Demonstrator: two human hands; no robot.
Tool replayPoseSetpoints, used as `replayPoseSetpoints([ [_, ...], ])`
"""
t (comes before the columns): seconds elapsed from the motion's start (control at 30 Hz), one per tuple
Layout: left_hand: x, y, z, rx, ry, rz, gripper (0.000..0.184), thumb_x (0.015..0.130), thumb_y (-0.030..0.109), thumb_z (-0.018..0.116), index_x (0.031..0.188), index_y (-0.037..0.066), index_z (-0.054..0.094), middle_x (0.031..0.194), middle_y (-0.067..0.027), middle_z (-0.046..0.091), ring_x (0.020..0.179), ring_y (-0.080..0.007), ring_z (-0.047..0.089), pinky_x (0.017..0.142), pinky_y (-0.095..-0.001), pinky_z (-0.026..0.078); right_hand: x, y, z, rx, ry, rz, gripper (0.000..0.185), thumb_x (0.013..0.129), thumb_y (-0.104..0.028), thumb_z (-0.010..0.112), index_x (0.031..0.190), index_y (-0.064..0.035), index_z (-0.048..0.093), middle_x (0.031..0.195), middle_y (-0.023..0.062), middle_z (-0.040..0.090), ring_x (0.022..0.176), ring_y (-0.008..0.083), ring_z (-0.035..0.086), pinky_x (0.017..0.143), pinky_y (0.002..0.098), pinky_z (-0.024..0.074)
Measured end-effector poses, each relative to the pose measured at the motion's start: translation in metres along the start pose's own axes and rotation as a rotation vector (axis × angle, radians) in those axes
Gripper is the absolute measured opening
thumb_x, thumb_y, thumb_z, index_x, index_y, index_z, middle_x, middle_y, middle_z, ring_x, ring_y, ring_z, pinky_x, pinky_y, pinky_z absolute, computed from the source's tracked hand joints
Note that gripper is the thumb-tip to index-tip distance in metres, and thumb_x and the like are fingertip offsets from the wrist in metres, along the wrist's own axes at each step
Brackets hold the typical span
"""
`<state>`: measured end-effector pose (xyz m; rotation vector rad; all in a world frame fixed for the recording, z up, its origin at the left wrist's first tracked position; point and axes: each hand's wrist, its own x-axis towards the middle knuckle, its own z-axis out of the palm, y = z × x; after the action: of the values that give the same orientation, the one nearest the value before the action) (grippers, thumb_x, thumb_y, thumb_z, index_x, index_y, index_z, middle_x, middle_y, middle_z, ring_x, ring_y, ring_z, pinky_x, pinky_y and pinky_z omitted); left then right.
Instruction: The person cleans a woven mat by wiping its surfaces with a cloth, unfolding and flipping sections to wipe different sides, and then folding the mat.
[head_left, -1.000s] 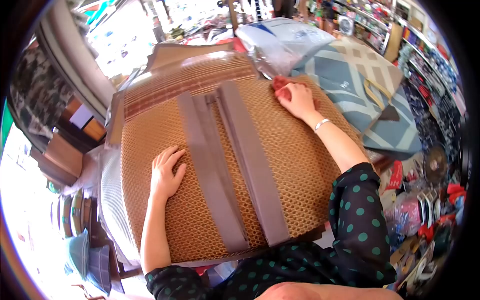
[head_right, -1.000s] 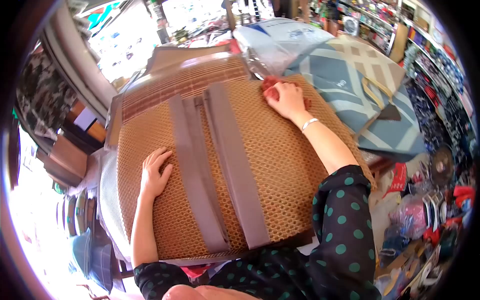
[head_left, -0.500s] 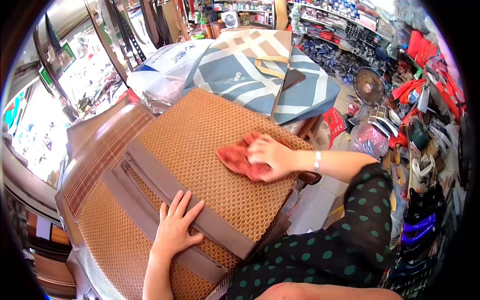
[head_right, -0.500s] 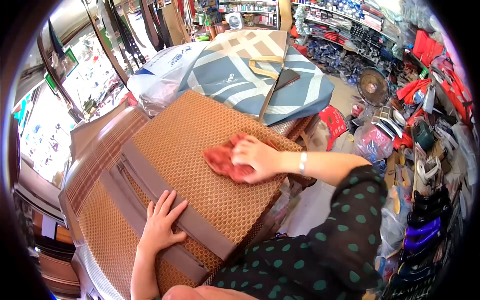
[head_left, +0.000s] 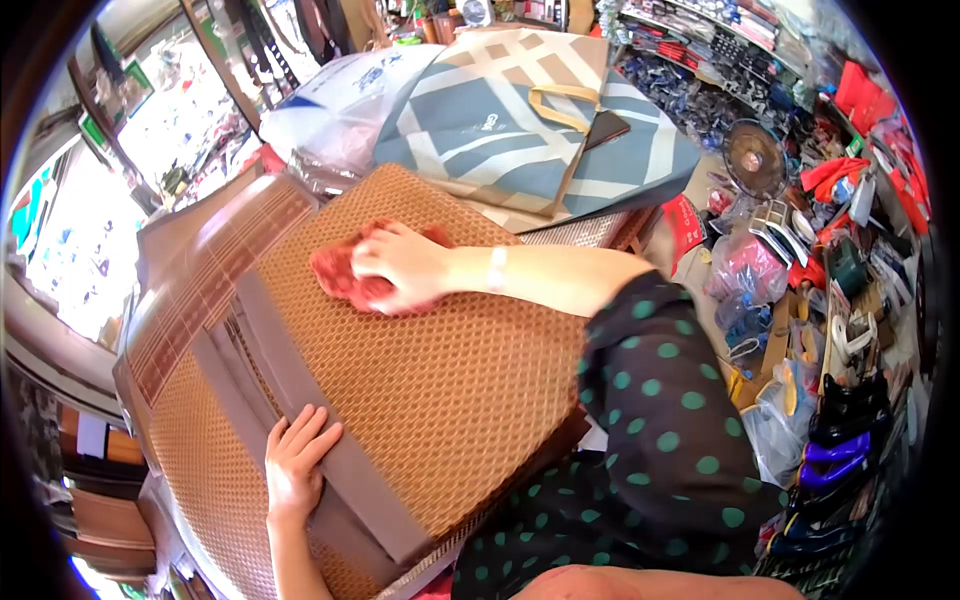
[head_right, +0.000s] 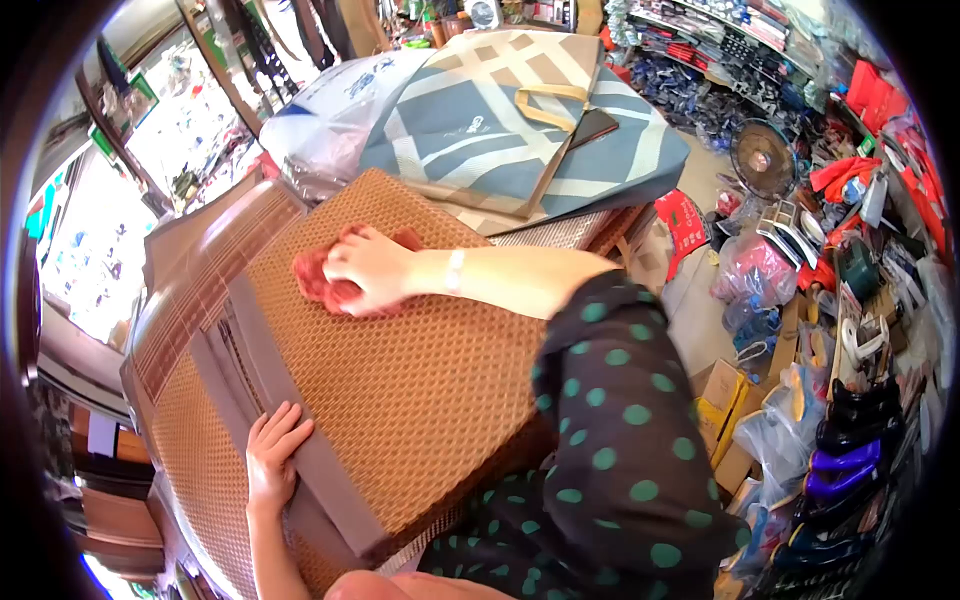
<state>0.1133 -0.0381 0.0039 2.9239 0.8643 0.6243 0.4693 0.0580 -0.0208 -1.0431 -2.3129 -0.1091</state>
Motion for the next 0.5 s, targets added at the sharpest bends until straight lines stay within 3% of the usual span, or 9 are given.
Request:
replayPoseSetpoints([
  [0.13,-0.039,-0.005,-0.006,-0.136,0.004,-0.154,0.038,0.076,-0.008,0.057,0.103,0.011,0.075,0.12,-0.0135,0.069,0.122,-0.0322,0.06,0.109,-0.0556,0.036,-0.081,-0.073,-0.056,0.162,-0.092,-0.278,0.048,0.058,-0.032,0.081,0.095,-0.0116,0.059,0.118,0.0114,0.058,0.114,0.0326,0.053,0.102,0.0513,0.0367],
  [0.23,-0.044,-0.022,-0.006,-0.335,0.034,-0.243,0.036,0.077,-0.01,0.054,0.1,0.009,0.075,0.119,-0.0136,0.069,0.122,-0.0335,0.06,0.115,-0.0549,0.028,-0.132,-0.097,-0.083,0.251,-0.312,-0.309,0.043,0.066,-0.037,0.081,0.091,-0.0135,0.056,0.119,0.012,0.056,0.119,0.0317,0.052,0.104,0.055,0.0339],
  [0.37,-0.014,-0.008,-0.002,-0.2,0.021,-0.342,0.036,0.081,0.011,0.066,0.117,0.012,0.07,0.137,-0.0134,0.058,0.133,-0.0325,0.049,0.117,-0.0539,0.026,-0.115,-0.039,-0.068,0.233,-0.239,-0.321,0.035,0.071,-0.036,0.079,0.088,-0.0143,0.057,0.115,0.0107,0.058,0.116,0.0311,0.053,0.102,0.0515,0.0364],
  [0.4,-0.007,-0.004,-0.003,-0.103,-0.016,-0.341,0.043,0.081,0.019,0.07,0.124,0.014,0.067,0.143,-0.013,0.053,0.137,-0.0318,0.045,0.118,-0.0536,0.026,-0.094,-0.015,-0.056,0.239,-0.176,-0.195,0.034,0.073,-0.034,0.078,0.09,-0.0135,0.057,0.11,0.0114,0.059,0.111,0.0315,0.055,0.099,0.049,0.0383],
  [0.5,-0.007,-0.01,-0.003,-0.058,-0.075,-0.32,0.059,0.077,0.024,0.073,0.134,0.013,0.06,0.151,-0.0139,0.044,0.142,-0.0328,0.037,0.119,-0.0514,0.024,-0.024,0.064,-0.02,0.065,-0.058,0.129,0.032,0.076,-0.028,0.075,0.097,-0.0114,0.057,0.103,0.011,0.061,0.104,0.0316,0.058,0.093,0.045,0.0418],
])
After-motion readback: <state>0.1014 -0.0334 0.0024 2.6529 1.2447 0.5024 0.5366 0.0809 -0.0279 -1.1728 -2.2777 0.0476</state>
